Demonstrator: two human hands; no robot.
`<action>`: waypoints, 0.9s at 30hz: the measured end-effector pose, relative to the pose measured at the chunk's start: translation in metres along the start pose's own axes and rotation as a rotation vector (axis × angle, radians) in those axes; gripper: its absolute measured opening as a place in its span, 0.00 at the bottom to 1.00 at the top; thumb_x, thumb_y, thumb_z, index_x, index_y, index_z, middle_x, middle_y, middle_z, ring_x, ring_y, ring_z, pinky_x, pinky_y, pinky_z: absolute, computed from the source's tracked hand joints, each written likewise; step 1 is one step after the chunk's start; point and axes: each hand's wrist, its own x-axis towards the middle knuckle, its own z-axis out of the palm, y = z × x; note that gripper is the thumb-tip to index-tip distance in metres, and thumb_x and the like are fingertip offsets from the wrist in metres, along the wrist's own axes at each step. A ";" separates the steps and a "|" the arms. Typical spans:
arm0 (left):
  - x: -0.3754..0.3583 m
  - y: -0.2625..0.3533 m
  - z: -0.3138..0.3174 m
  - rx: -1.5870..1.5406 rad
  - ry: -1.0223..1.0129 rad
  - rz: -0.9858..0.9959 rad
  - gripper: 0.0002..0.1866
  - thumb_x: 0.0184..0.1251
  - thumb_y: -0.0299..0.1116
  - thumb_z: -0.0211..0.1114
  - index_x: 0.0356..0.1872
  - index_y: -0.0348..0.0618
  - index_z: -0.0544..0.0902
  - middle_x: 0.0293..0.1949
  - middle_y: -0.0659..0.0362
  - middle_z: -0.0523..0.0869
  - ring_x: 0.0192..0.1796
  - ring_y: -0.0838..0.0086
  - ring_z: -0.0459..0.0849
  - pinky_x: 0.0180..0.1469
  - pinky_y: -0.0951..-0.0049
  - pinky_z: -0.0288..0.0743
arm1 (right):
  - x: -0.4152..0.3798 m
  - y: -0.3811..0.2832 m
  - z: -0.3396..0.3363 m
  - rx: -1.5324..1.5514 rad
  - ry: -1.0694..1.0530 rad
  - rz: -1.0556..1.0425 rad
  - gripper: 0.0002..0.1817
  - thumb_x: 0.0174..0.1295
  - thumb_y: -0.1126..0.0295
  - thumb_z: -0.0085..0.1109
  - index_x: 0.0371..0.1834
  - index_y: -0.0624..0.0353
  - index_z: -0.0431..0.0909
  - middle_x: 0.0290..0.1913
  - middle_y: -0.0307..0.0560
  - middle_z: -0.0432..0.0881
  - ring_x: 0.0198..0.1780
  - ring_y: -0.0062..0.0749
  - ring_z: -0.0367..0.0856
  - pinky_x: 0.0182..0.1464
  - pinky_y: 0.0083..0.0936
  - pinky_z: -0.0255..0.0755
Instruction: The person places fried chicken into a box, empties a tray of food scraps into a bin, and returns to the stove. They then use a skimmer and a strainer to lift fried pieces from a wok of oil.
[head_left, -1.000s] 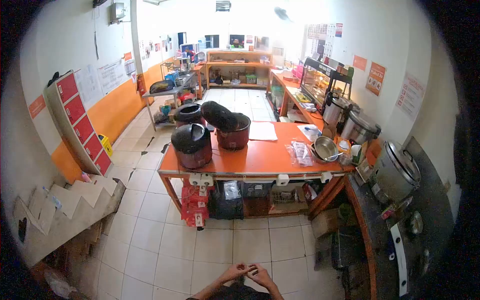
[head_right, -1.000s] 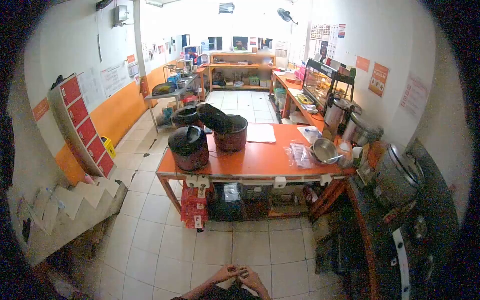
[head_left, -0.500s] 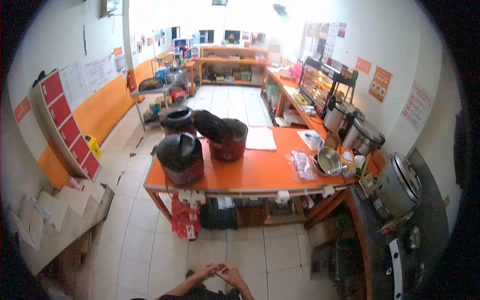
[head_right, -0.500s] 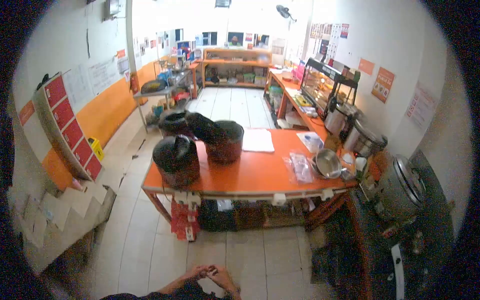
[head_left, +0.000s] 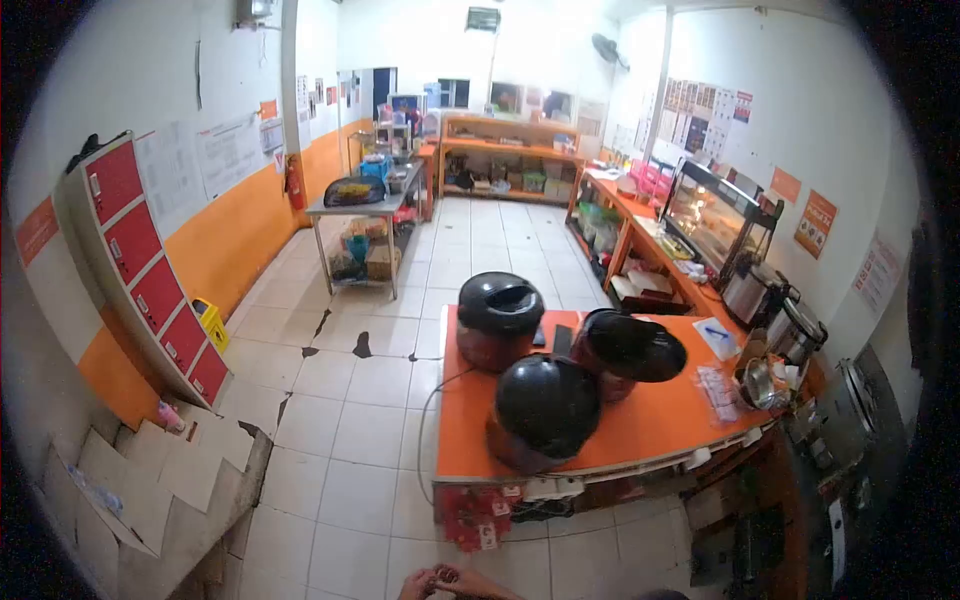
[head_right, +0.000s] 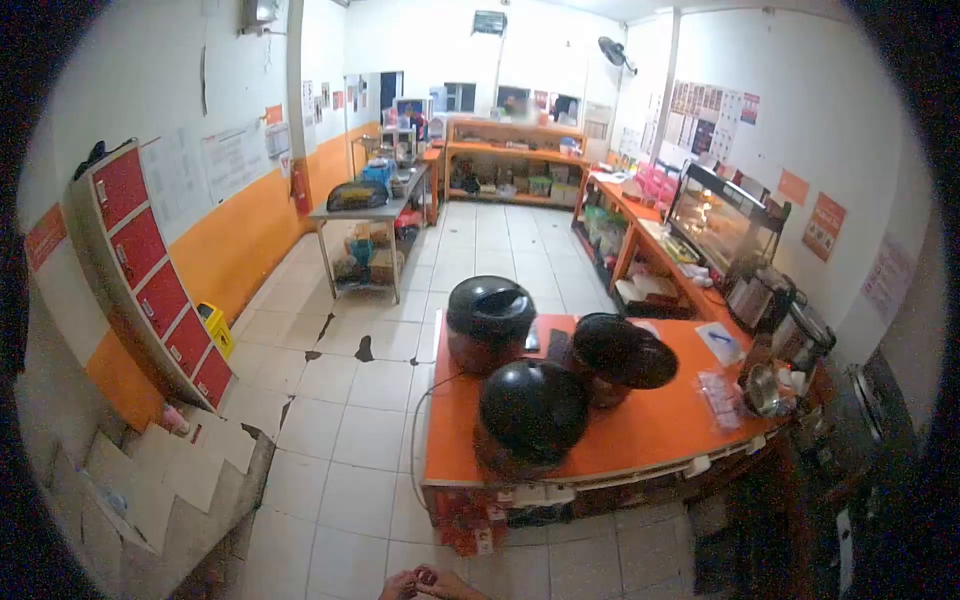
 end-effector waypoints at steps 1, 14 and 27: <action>0.010 0.017 -0.021 -0.028 0.013 -0.017 0.15 0.58 0.44 0.56 0.32 0.42 0.77 0.33 0.58 0.78 0.35 0.72 0.75 0.38 0.70 0.68 | 0.027 -0.009 0.003 0.036 0.031 -0.102 0.18 0.55 0.58 0.59 0.43 0.59 0.73 0.31 0.42 0.78 0.35 0.24 0.75 0.40 0.21 0.70; 0.268 0.294 -0.262 -0.002 0.223 -0.127 0.09 0.60 0.40 0.55 0.26 0.49 0.74 0.20 0.69 0.65 0.22 0.82 0.62 0.26 0.80 0.59 | 0.448 -0.160 -0.068 0.208 0.017 -0.122 0.17 0.54 0.61 0.60 0.43 0.58 0.73 0.31 0.43 0.78 0.31 0.25 0.75 0.37 0.21 0.70; 0.710 0.441 -0.413 -0.336 -0.127 0.021 0.06 0.59 0.27 0.55 0.25 0.38 0.71 0.19 0.58 0.74 0.20 0.77 0.71 0.23 0.78 0.68 | 0.773 -0.139 -0.339 0.318 0.291 0.039 0.26 0.56 0.52 0.56 0.54 0.55 0.67 0.36 0.45 0.77 0.32 0.26 0.75 0.39 0.27 0.70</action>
